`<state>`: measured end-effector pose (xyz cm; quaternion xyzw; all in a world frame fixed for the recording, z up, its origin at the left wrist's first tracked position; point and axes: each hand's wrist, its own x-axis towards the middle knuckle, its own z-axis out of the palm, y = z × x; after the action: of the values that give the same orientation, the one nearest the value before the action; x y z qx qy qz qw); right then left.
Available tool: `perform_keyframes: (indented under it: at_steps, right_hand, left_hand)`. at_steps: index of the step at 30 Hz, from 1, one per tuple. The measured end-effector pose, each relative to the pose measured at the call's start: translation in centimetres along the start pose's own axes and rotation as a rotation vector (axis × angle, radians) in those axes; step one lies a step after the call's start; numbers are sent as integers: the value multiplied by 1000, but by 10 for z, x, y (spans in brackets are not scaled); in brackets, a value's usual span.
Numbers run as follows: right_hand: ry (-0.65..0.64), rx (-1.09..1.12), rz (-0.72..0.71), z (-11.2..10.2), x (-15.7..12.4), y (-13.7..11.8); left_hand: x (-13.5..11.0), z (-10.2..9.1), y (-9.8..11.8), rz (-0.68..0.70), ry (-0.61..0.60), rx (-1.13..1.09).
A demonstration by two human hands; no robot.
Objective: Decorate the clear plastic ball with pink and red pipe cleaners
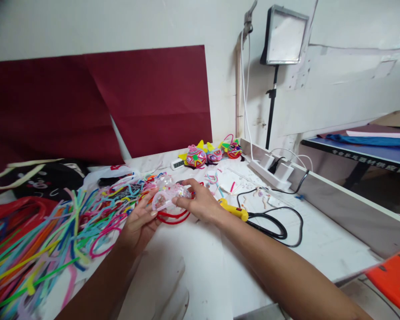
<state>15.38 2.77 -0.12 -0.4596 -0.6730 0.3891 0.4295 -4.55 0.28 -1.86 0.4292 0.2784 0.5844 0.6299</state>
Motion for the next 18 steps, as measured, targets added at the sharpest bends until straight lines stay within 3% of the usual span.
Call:
perform_keyframes:
  at_steps: [18]
  right_hand:
    - [-2, -21, 14, 0, 0, 2]
  left_hand:
    - [0, 2, 2, -20, 29, 15]
